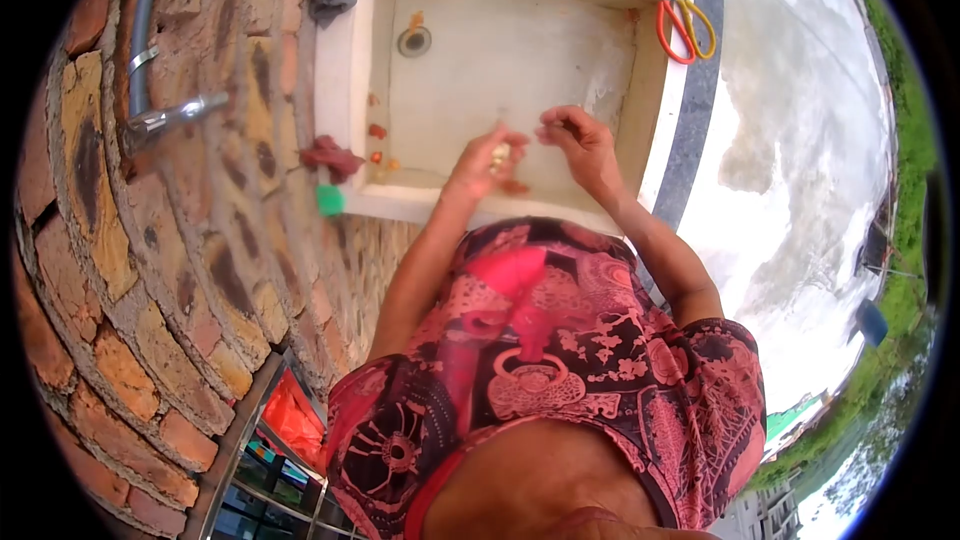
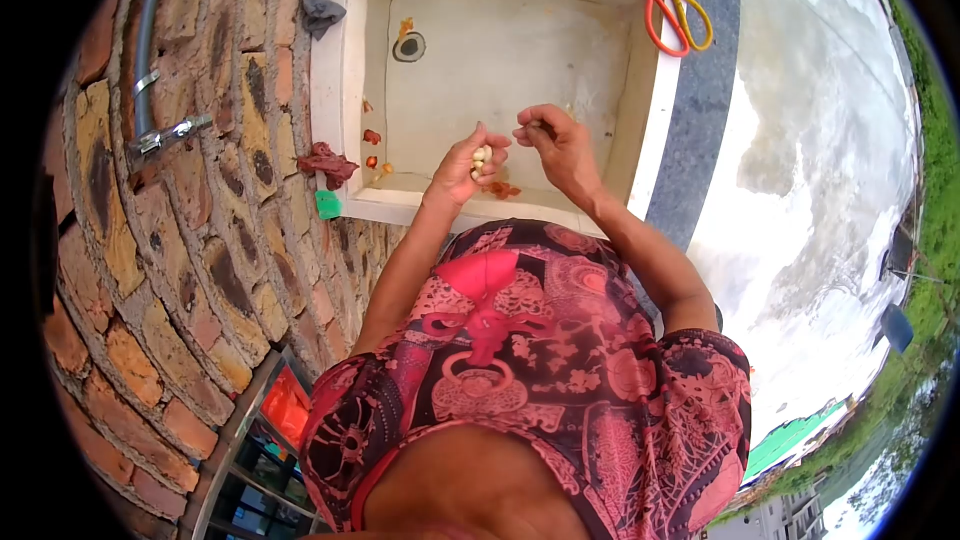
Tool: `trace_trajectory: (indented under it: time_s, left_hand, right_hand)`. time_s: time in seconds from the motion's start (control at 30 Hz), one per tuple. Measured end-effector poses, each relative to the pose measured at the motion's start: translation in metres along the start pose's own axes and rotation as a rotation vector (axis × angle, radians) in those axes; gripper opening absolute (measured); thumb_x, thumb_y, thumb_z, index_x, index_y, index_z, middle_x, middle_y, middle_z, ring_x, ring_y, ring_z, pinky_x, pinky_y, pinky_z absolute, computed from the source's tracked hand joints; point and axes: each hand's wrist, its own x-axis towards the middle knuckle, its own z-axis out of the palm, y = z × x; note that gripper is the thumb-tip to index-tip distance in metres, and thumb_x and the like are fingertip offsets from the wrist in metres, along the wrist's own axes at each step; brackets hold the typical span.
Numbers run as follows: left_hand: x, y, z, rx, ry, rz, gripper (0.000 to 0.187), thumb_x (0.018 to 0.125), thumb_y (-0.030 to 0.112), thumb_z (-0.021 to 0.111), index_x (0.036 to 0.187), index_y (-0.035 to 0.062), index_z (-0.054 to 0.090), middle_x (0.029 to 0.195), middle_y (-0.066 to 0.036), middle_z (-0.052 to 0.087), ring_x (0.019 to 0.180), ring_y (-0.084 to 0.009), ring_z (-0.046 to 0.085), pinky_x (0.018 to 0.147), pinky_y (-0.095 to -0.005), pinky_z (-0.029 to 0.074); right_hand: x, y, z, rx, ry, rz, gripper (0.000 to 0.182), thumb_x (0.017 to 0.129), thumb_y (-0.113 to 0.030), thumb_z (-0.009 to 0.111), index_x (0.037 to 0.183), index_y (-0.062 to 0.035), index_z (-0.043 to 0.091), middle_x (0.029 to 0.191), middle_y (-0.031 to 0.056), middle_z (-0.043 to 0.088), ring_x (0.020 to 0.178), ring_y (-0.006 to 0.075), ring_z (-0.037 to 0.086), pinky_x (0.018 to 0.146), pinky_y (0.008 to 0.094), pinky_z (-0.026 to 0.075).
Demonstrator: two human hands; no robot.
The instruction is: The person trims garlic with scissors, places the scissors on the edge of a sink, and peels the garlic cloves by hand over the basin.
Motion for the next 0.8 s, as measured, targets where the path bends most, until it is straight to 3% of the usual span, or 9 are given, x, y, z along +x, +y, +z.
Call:
trace_trajectory:
  time_s: [0.03, 0.1, 0.2, 0.27, 0.3, 0.43, 0.63, 0.7, 0.8]
  left_hand:
    - [-0.002, 0.001, 0.015, 0.028, 0.011, -0.002, 0.039, 0.091, 0.044, 0.049, 0.086, 0.0064, 0.059, 0.074, -0.003, 0.056, 0.059, -0.0082, 0.051, 0.042, -0.0181, 0.037]
    - [0.007, -0.006, 0.026, -0.101, 0.100, 0.001, 0.039, 0.092, 0.044, 0.048, 0.089, 0.0072, 0.059, 0.075, -0.002, 0.057, 0.061, -0.0085, 0.053, 0.044, -0.0180, 0.039]
    - [0.017, -0.009, 0.029, -0.241, 0.156, 0.028, 0.036, 0.093, 0.043, 0.047, 0.095, 0.0095, 0.058, 0.079, 0.000, 0.059, 0.067, -0.0096, 0.059, 0.049, -0.0184, 0.044]
    - [0.024, -0.012, 0.013, -0.314, 0.159, 0.044, 0.033, 0.092, 0.041, 0.050, 0.095, 0.0088, 0.058, 0.081, -0.001, 0.059, 0.069, -0.0096, 0.058, 0.047, -0.0191, 0.043]
    - [0.014, 0.000, 0.016, -0.224, -0.028, -0.002, 0.032, 0.091, 0.038, 0.053, 0.085, 0.0074, 0.060, 0.083, -0.006, 0.059, 0.069, -0.0123, 0.057, 0.044, -0.0198, 0.041]
    - [0.011, 0.006, 0.000, -0.134, -0.039, 0.047, 0.041, 0.089, 0.038, 0.055, 0.066, 0.0048, 0.056, 0.082, -0.015, 0.057, 0.065, -0.0167, 0.053, 0.043, -0.0205, 0.038]
    - [-0.004, 0.011, -0.001, -0.005, -0.078, 0.116, 0.039, 0.089, 0.038, 0.057, 0.066, 0.0064, 0.055, 0.077, -0.012, 0.057, 0.062, -0.0146, 0.053, 0.042, -0.0214, 0.038]
    - [-0.006, 0.009, 0.001, 0.081, 0.002, 0.117, 0.038, 0.089, 0.037, 0.057, 0.068, 0.0058, 0.056, 0.073, -0.010, 0.057, 0.059, -0.0133, 0.052, 0.041, -0.0209, 0.038]
    - [-0.006, 0.004, 0.007, 0.200, 0.089, 0.139, 0.036, 0.089, 0.036, 0.057, 0.072, 0.0039, 0.058, 0.066, -0.006, 0.055, 0.054, -0.0109, 0.050, 0.040, -0.0200, 0.037]
  right_hand:
    - [-0.002, -0.003, 0.004, 0.000, -0.001, 0.000, 0.015, 0.083, -0.001, 0.055, 0.098, -0.0024, 0.059, 0.092, 0.0098, 0.063, 0.085, 0.0204, 0.063, 0.080, 0.0298, 0.049]
    - [-0.006, -0.008, 0.014, -0.733, 0.015, -0.529, 0.021, 0.081, -0.008, 0.061, 0.102, -0.0071, 0.060, 0.101, 0.0100, 0.061, 0.097, 0.0293, 0.059, 0.083, 0.0361, 0.046]
    - [-0.006, -0.011, 0.020, -1.055, -0.069, -0.768, 0.027, 0.079, -0.012, 0.065, 0.105, -0.0091, 0.061, 0.111, 0.0104, 0.058, 0.107, 0.0346, 0.051, 0.086, 0.0412, 0.042]
    - [-0.002, -0.011, 0.010, -0.900, 0.004, -0.709, 0.033, 0.077, -0.010, 0.065, 0.109, -0.0087, 0.058, 0.120, 0.0157, 0.051, 0.109, 0.0358, 0.047, 0.087, 0.0424, 0.042]
    - [0.010, -0.010, 0.000, -0.829, 0.067, -0.664, 0.035, 0.077, -0.008, 0.064, 0.111, -0.0083, 0.057, 0.120, 0.0176, 0.049, 0.107, 0.0368, 0.048, 0.086, 0.0430, 0.043]
    - [0.105, -0.016, -0.058, -1.258, 0.583, -0.534, 0.037, 0.078, 0.001, 0.055, 0.114, -0.0045, 0.049, 0.113, 0.0241, 0.048, 0.098, 0.0413, 0.051, 0.077, 0.0445, 0.048]
    - [0.186, 0.043, -0.106, -1.445, 0.486, -0.226, 0.028, 0.078, 0.000, 0.051, 0.105, -0.0037, 0.049, 0.103, 0.0262, 0.047, 0.094, 0.0417, 0.054, 0.070, 0.0420, 0.052]
    - [0.185, 0.050, -0.109, -1.272, 0.267, -0.044, 0.027, 0.076, -0.003, 0.054, 0.103, -0.0023, 0.050, 0.096, 0.0268, 0.050, 0.094, 0.0422, 0.054, 0.072, 0.0452, 0.051]
    - [0.161, 0.061, -0.093, -1.262, 0.502, -0.373, 0.030, 0.074, -0.005, 0.057, 0.104, -0.0018, 0.052, 0.095, 0.0271, 0.056, 0.094, 0.0428, 0.056, 0.075, 0.0484, 0.049]
